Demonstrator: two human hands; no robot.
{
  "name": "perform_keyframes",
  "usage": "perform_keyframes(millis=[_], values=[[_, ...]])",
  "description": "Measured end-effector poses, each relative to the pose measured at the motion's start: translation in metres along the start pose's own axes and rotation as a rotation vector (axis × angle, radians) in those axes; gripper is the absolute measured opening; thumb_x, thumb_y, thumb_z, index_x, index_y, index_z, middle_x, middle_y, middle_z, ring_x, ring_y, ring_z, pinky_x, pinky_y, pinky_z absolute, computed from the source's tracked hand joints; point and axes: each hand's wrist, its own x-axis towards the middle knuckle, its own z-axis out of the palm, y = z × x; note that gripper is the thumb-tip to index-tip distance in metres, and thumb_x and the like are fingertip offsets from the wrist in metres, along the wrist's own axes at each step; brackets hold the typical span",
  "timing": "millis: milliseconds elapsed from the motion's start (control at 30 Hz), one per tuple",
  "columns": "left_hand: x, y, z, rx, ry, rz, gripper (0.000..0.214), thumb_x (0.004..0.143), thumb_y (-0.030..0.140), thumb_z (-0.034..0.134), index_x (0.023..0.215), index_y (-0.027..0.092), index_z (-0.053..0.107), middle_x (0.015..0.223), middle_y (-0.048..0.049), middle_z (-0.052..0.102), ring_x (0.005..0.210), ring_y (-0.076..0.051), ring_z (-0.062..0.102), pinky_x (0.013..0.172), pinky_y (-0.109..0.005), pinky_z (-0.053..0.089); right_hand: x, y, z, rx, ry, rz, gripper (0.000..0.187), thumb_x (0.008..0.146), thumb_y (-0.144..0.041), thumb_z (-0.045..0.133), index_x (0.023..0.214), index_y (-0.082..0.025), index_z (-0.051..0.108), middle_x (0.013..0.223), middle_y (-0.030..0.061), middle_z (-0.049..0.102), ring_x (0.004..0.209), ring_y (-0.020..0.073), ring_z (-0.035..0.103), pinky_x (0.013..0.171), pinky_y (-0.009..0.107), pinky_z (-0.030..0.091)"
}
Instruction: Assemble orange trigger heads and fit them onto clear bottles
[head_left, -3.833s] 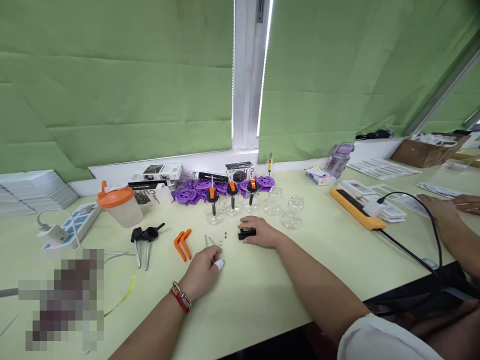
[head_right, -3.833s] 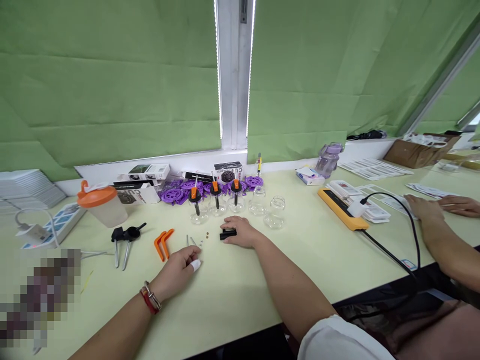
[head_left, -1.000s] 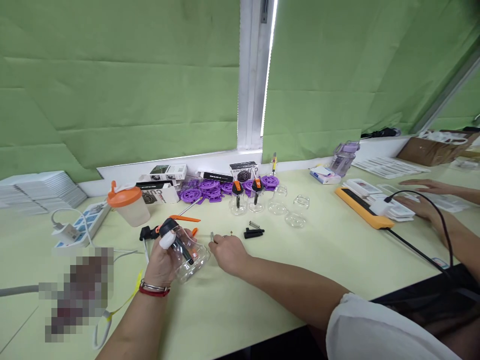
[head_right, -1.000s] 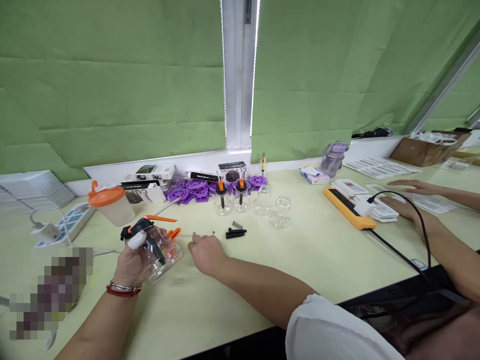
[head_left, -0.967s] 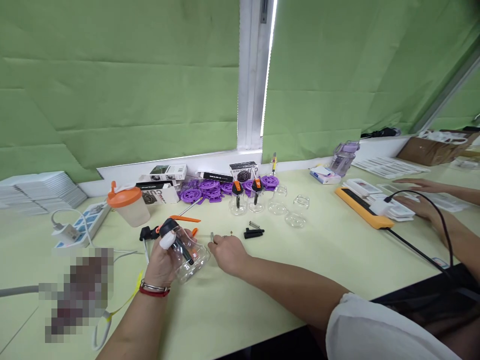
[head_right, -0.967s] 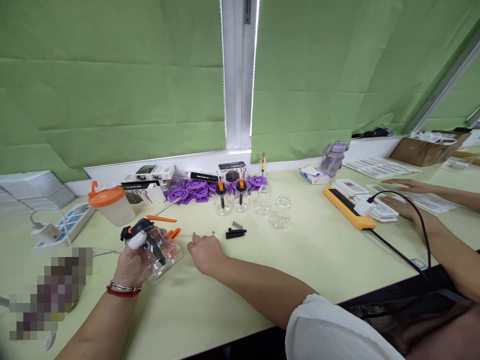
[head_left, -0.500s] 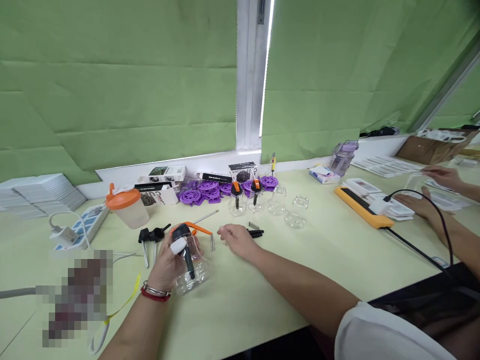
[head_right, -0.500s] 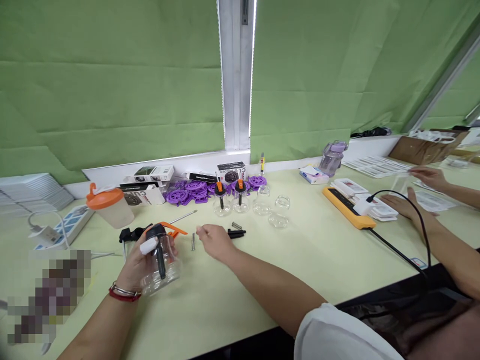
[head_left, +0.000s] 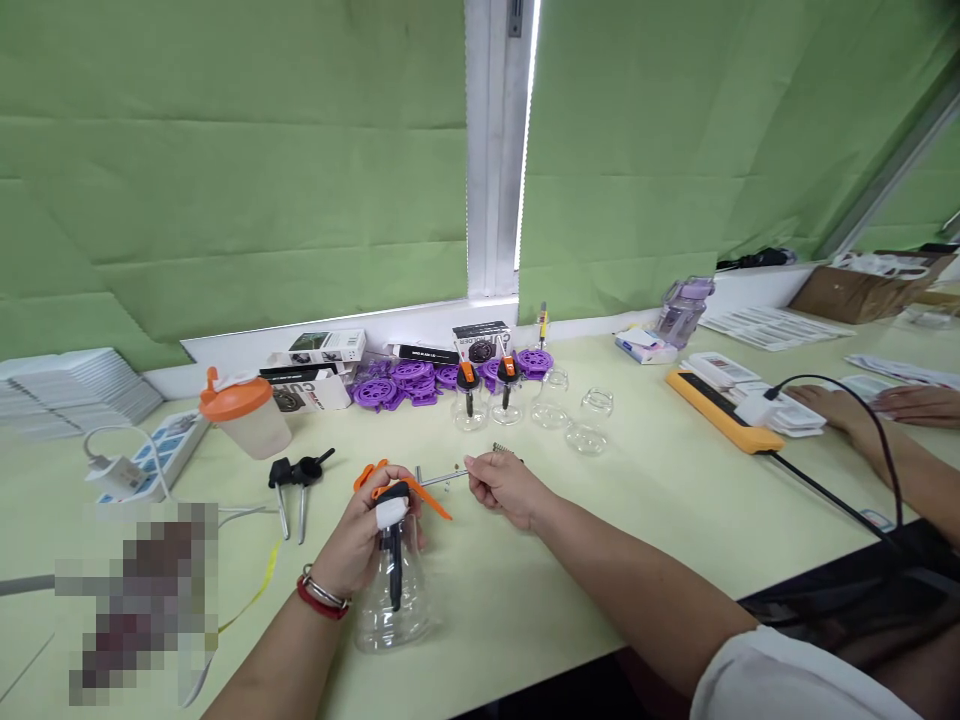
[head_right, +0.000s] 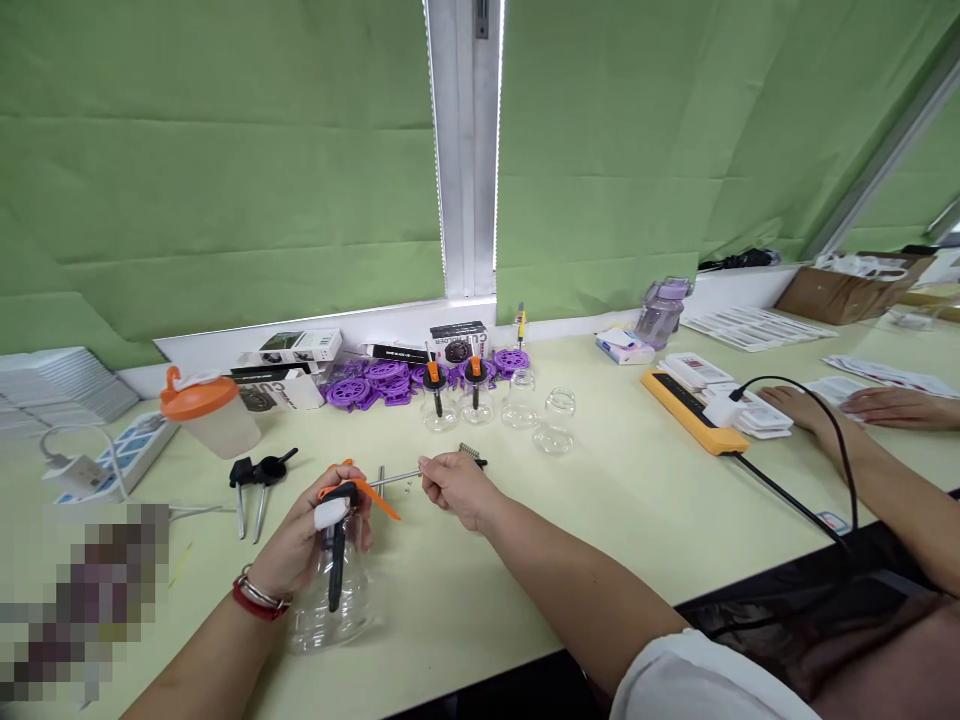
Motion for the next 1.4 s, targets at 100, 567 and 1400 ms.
perform_keyframes(millis=[100, 567, 1400], values=[[0.002, -0.002, 0.0, -0.038, 0.038, -0.032, 0.025, 0.074, 0.029, 0.066, 0.096, 0.024, 0.053, 0.075, 0.0003, 0.061, 0.051, -0.016, 0.059, 0.051, -0.032, 0.049, 0.005, 0.005, -0.001, -0.038, 0.0, -0.066, 0.039, 0.076, -0.048, 0.064, 0.059, -0.014, 0.054, 0.049, -0.0026, 0.052, 0.044, 0.0053, 0.039, 0.047, 0.02, 0.029], [0.004, 0.001, -0.001, -0.058, 0.122, -0.034, 0.027, 0.073, 0.029, 0.066, 0.096, 0.019, 0.055, 0.071, -0.0017, 0.061, 0.049, -0.019, 0.06, 0.047, -0.034, 0.05, 0.007, 0.003, -0.008, -0.038, -0.054, -0.136, 0.039, 0.075, -0.052, 0.064, 0.068, -0.014, 0.056, 0.055, -0.0027, 0.054, 0.042, 0.0043, 0.035, 0.044, 0.021, 0.026], [0.006, -0.001, -0.005, -0.037, 0.113, -0.034, 0.026, 0.074, 0.029, 0.065, 0.094, 0.02, 0.053, 0.071, -0.0024, 0.061, 0.051, -0.02, 0.06, 0.048, -0.035, 0.05, 0.011, 0.001, -0.009, 0.032, -0.067, 0.001, 0.035, 0.076, -0.048, 0.065, 0.07, -0.014, 0.059, 0.054, -0.0028, 0.054, 0.039, 0.0032, 0.036, 0.04, 0.019, 0.022]])
